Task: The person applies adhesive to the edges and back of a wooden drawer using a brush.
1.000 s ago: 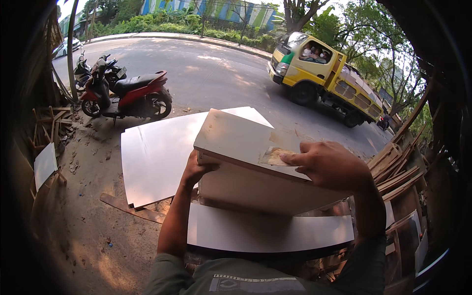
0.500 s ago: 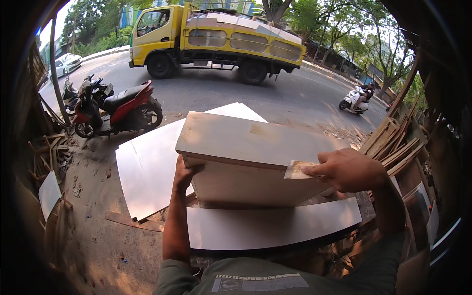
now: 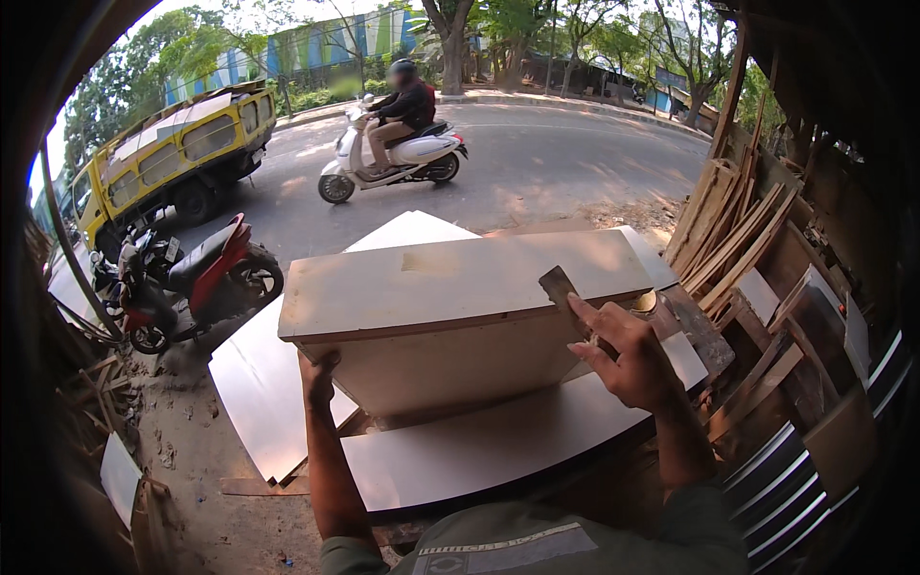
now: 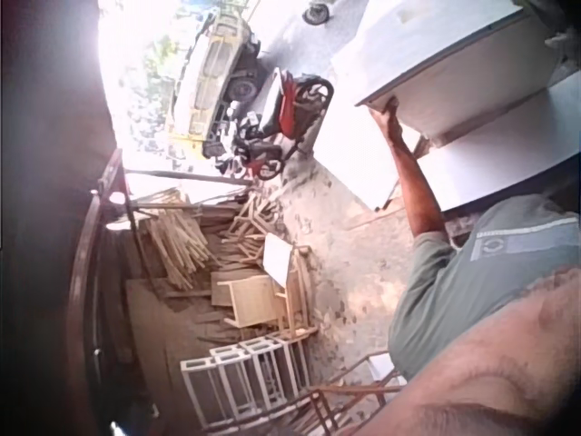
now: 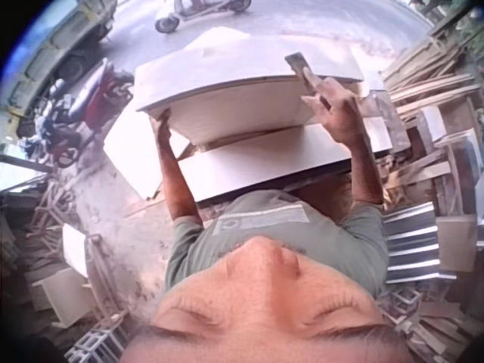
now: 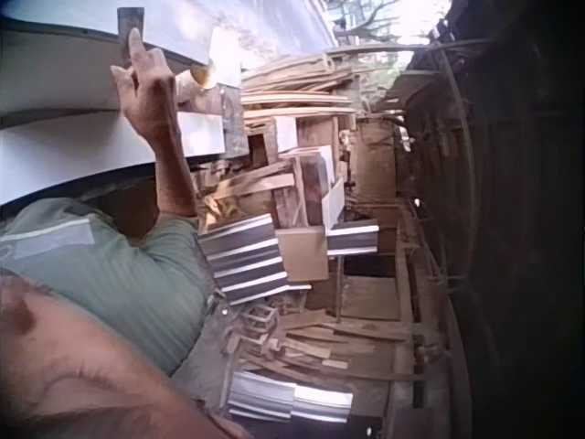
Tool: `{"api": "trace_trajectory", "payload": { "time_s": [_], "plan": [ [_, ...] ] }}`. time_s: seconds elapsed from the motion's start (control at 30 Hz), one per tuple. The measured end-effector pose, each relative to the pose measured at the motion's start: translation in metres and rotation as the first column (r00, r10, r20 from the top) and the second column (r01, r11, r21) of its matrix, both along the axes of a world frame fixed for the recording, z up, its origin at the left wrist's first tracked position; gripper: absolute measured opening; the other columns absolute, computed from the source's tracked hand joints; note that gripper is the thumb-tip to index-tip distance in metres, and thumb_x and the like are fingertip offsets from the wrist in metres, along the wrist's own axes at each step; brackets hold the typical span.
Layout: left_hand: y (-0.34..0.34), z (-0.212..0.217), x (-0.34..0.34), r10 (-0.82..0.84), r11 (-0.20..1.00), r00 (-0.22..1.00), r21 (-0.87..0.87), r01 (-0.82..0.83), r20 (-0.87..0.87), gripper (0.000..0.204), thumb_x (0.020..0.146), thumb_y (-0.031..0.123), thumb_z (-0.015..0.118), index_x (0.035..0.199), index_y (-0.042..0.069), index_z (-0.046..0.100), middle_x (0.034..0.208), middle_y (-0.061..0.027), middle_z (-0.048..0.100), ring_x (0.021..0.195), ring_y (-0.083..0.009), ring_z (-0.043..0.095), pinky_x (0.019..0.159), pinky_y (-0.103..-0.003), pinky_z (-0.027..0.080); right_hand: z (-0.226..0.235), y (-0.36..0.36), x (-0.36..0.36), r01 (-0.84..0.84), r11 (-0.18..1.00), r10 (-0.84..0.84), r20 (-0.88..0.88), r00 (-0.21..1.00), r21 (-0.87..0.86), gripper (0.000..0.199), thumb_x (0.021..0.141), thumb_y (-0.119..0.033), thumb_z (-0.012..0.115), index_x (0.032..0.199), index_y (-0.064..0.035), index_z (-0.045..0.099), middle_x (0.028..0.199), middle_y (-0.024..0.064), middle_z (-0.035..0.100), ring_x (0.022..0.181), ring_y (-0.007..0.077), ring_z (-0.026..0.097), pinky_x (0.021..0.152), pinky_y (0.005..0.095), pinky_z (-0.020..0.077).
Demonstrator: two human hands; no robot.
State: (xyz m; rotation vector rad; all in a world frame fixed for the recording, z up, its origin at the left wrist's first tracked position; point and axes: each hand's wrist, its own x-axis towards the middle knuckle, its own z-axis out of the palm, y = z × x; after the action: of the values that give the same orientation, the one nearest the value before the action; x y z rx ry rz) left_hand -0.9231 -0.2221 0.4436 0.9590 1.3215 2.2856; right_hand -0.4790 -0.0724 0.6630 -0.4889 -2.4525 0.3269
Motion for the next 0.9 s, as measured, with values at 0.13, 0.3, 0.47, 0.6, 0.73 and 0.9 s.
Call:
{"api": "trace_trajectory", "payload": {
  "time_s": [0.13, 0.3, 0.47, 0.6, 0.73, 0.9],
  "plan": [
    [-0.007, -0.014, -0.005, 0.043, 0.999, 0.999, -0.012, -0.043, 0.016, 0.084, 0.066, 0.021, 0.076, 0.14, -0.002, 0.044, 0.125, -0.0122, 0.058, 0.117, -0.0259, 0.056, 0.103, -0.04, 0.045, -0.053, -0.019, -0.064, -0.052, 0.996, 0.063, -0.165, 0.984, 0.071, 0.064, 0.093, -0.017, 0.073, 0.15, -0.0038, 0.048, 0.092, 0.013, 0.054, 0.065, 0.0243, 0.064, 0.059, 0.0384, 0.0559],
    [0.0, -0.011, -0.005, 0.005, 1.0, 1.0, -0.008, -0.005, -0.014, 0.085, 0.066, 0.021, 0.078, 0.141, -0.002, 0.044, 0.126, -0.0122, 0.058, 0.117, -0.0254, 0.056, 0.102, -0.039, 0.045, -0.061, -0.053, -0.073, -0.021, 0.984, -0.004, 0.14, 0.99, 0.178, 0.065, 0.087, -0.009, 0.074, 0.145, 0.0032, 0.05, 0.092, 0.0178, 0.054, 0.064, 0.0287, 0.066, 0.057, 0.039, 0.0579],
    [-0.002, -0.018, -0.008, 0.009, 1.0, 1.0, -0.016, -0.009, -0.019, 0.085, 0.069, 0.023, 0.08, 0.142, 0.0, 0.043, 0.127, -0.012, 0.058, 0.117, -0.0247, 0.055, 0.101, -0.039, 0.045, 0.012, -0.05, -0.043, -0.308, 0.915, 0.194, 0.384, 0.903, 0.26, 0.05, 0.091, -0.008, 0.057, 0.141, 0.0009, 0.056, 0.097, 0.0202, 0.059, 0.079, 0.0326, 0.07, 0.064, 0.0412, 0.0593],
    [-0.001, -0.038, -0.028, 0.047, 0.999, 0.997, -0.022, -0.048, -0.06, 0.091, 0.076, 0.036, 0.08, 0.147, 0.0, 0.037, 0.134, -0.0154, 0.054, 0.124, -0.0279, 0.053, 0.105, -0.041, 0.043, 0.049, 0.004, -0.091, -0.302, 0.872, 0.126, 0.421, 0.898, 0.385, 0.048, 0.089, -0.004, 0.054, 0.136, -0.0076, 0.064, 0.094, 0.0209, 0.061, 0.087, 0.0322, 0.068, 0.072, 0.0432, 0.0561],
    [0.001, -0.037, -0.029, 0.051, 0.999, 0.993, -0.01, -0.052, -0.106, 0.098, 0.078, 0.047, 0.081, 0.149, -0.002, 0.035, 0.136, -0.0162, 0.053, 0.127, -0.0294, 0.052, 0.106, -0.042, 0.043, 0.066, 0.035, -0.107, -0.389, 0.888, 0.165, 0.622, 0.766, 0.243, 0.054, 0.086, -0.001, 0.055, 0.135, -0.0197, 0.066, 0.096, 0.0174, 0.063, 0.087, 0.0345, 0.069, 0.078, 0.046, 0.0539],
    [-0.002, -0.043, -0.031, 0.07, 0.997, 0.996, -0.019, -0.071, -0.047, 0.091, 0.07, 0.032, 0.082, 0.144, -0.001, 0.041, 0.133, -0.0164, 0.056, 0.125, -0.0311, 0.053, 0.106, -0.043, 0.042, 0.07, 0.049, -0.063, -0.276, 0.935, 0.062, 0.666, 0.743, 0.221, 0.052, 0.086, -0.003, 0.058, 0.133, -0.022, 0.068, 0.094, 0.0151, 0.064, 0.089, 0.033, 0.068, 0.078, 0.0451, 0.0522]
  ]
}}
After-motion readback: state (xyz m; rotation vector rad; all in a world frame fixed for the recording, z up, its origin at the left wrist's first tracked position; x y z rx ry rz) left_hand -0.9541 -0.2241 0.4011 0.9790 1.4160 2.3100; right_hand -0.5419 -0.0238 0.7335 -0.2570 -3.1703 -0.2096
